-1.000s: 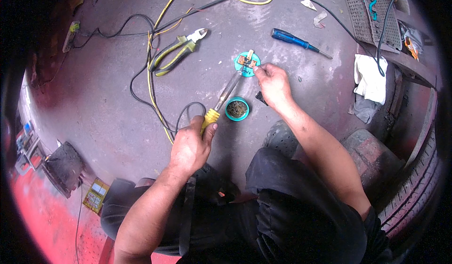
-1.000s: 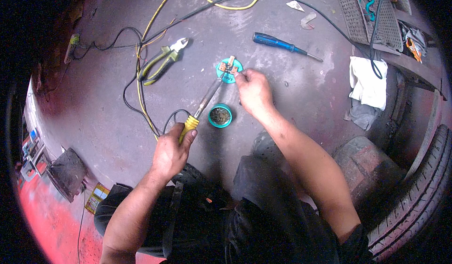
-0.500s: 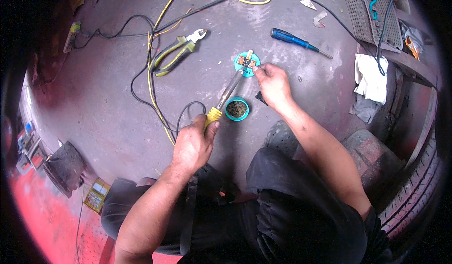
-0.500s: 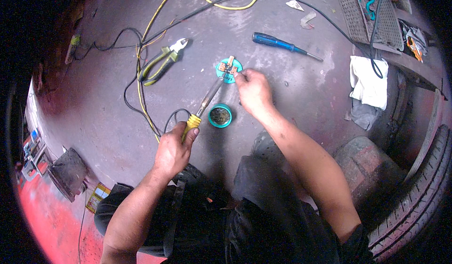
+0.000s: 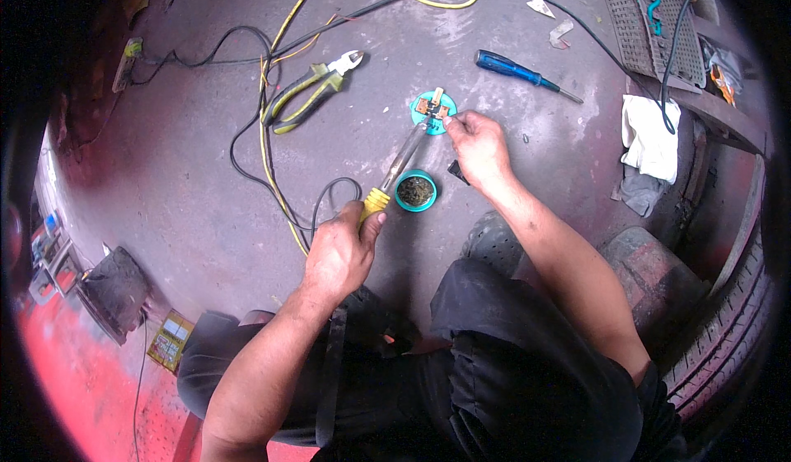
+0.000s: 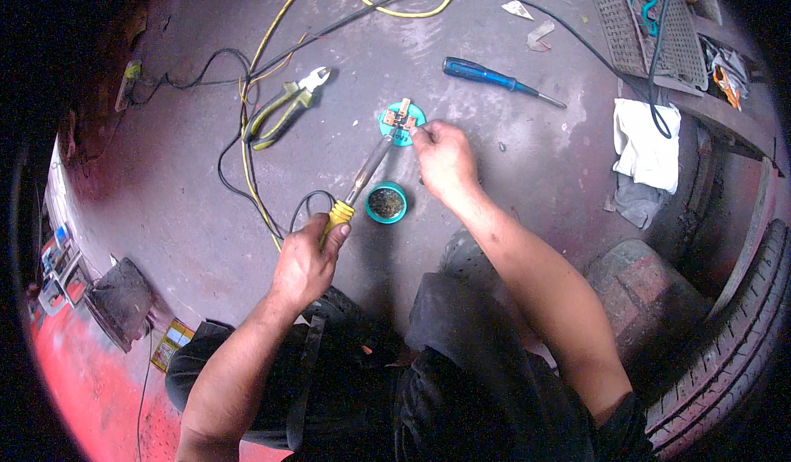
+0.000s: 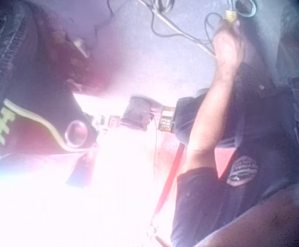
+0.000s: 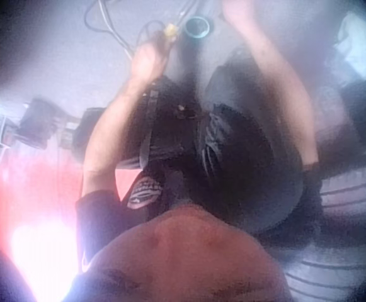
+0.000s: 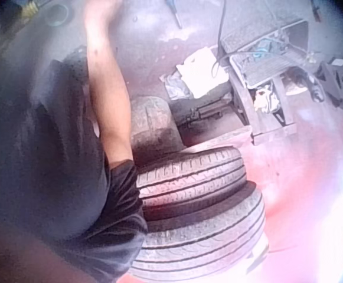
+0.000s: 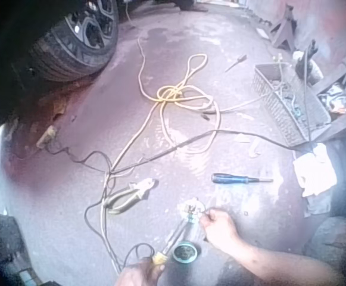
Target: The person sits on the floor and uses a soldering iron to apply solder to a small electronic component. They dip the iron into a container of solder, then carefully apply it to the component's terminals while holding it steady with their other hand.
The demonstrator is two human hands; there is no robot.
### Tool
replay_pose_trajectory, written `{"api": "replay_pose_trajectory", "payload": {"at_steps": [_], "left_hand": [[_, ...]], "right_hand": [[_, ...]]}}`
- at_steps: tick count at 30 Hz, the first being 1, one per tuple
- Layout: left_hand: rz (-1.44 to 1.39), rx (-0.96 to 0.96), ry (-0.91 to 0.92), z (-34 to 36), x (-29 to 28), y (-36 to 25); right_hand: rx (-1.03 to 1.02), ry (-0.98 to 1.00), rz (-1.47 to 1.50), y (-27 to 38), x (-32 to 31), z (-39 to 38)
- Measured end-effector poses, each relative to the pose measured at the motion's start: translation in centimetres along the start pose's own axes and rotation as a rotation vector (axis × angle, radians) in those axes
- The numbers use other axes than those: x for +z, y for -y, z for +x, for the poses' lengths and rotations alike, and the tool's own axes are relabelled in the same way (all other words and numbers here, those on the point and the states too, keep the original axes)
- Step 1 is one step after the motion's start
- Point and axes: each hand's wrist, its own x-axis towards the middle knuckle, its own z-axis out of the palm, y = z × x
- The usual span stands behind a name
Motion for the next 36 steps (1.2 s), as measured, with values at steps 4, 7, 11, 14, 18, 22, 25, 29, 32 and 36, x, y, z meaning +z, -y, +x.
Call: {"api": "replay_pose_trajectory", "payload": {"at_steps": [4, 7, 11, 14, 18, 22, 25, 29, 32, 36], "left_hand": [[-0.003, 0.011, -0.009, 0.0, 0.2, 0.3], [-0.004, 0.015, -0.014, 0.1, 0.3, 0.5], [-0.009, 0.004, -0.005, 0.1, 0.2, 0.6], [-0.013, 0.028, -0.014, 0.2, 0.3, 0.9], [-0.009, 0.022, -0.005, 0.1, 0.1, 0.9], [-0.012, 0.018, -0.006, 0.1, 0.0, 0.8], [-0.011, 0.027, -0.015, 0.1, 0.1, 1.0], [-0.008, 0.009, -0.020, 0.0, -0.1, 0.9], [-0.010, 0.002, -0.003, 0.1, -0.3, 0.9], [-0.019, -0.003, -0.031, 0.0, -0.2, 1.2]], "right_hand": [[0.016, 0.017, 0.038, -0.7, 0.1, 0.3], [-0.026, -0.003, 0.030, -1.0, 0.2, 0.3], [-0.093, -0.053, -0.009, -1.0, 0.5, -0.1], [-0.092, -0.077, -0.005, -0.7, 0.7, -0.7], [-0.036, -0.071, -0.004, -0.9, 1.0, -0.7], [-0.016, -0.082, -0.022, -0.5, 1.1, -0.9], [-0.007, -0.081, -0.008, -0.7, 1.2, -0.9], [-0.034, -0.107, 0.005, -0.9, 1.4, -1.0], [-0.048, -0.122, 0.015, -1.1, 1.5, -0.9], [-0.026, -0.110, 0.045, -1.1, 1.4, -1.0]]}}
